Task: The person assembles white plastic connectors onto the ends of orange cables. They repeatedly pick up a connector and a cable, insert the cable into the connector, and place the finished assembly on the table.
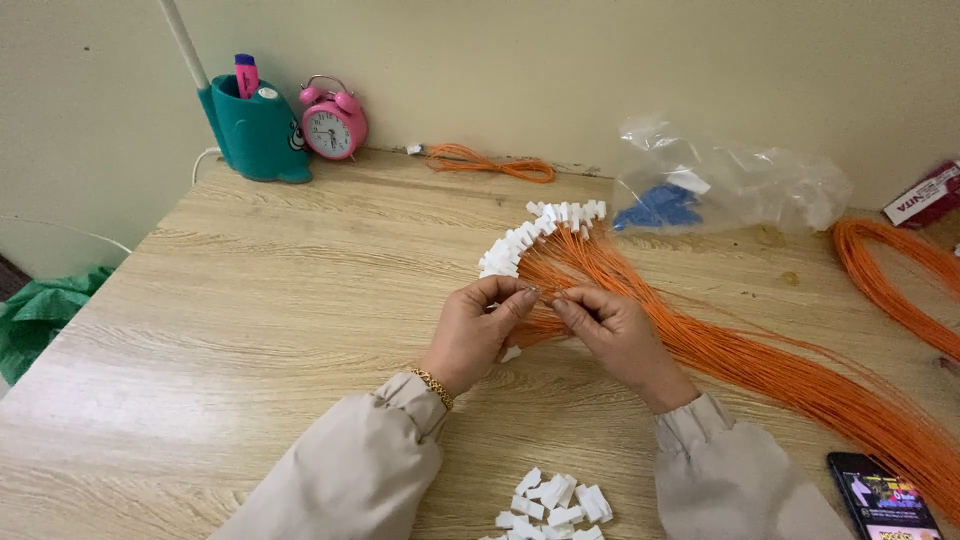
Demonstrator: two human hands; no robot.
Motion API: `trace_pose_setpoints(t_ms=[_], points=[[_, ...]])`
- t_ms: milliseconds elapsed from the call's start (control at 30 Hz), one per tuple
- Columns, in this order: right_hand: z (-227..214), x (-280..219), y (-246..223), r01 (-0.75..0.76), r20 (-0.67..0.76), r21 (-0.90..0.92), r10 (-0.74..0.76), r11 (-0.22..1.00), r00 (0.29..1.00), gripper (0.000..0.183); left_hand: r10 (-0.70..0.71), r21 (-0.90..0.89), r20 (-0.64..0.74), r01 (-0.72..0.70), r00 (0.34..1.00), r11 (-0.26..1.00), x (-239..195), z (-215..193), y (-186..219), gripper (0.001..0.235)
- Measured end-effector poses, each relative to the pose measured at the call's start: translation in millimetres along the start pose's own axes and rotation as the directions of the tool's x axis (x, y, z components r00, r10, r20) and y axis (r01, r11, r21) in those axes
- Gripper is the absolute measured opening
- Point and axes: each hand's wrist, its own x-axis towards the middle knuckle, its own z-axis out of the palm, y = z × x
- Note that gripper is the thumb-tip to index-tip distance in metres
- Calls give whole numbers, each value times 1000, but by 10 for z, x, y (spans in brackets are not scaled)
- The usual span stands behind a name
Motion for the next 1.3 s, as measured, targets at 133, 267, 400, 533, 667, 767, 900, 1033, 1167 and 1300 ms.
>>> trace_pose_setpoints(t_ms=[133,267,400,533,667,767,900,1033,1167,1300], points=[[5,-3,-19,-16,-4,4,16,1000,1000,23,15,-1,-1,-15,1000,1000,7,3,-56,22],[15,-12,-75,-16,4,7,16,1000,1000,24,27,-35,5,-26,1000,999,-61,22,81,21],[5,-15,-30,-22,16,-16,22,1000,1000,23,33,-16,23,-33,999,999,33,-1,-175,17],[12,-12,21,-25,20,-2,25,1000,999,24,34,6,17,-34,999,999,64,-21,-223,17],[33,-10,9,10,-63,43,-8,999,998,10,-31,-7,-1,31,1000,1000,28,-13,-148,18],[23,7,47,15,-70,31,-13,999,997,7,-47,-22,10,48,999,999,-13,15,-43,19],[66,-11,-63,34,-93,28,-32,999,995,9,-49,-58,23,50,999,997,-24,11,-20,20],[39,21,77,46,-101,10,-45,999,994,9,-53,-49,7,54,999,997,-37,26,0,18],[49,1,106,56,-99,24,-53,998,994,7,-34,-4,12,34,999,999,-9,9,-104,17],[23,12,218,69,-124,45,-63,997,990,9,-44,105,7,43,999,993,14,-19,-98,18]])
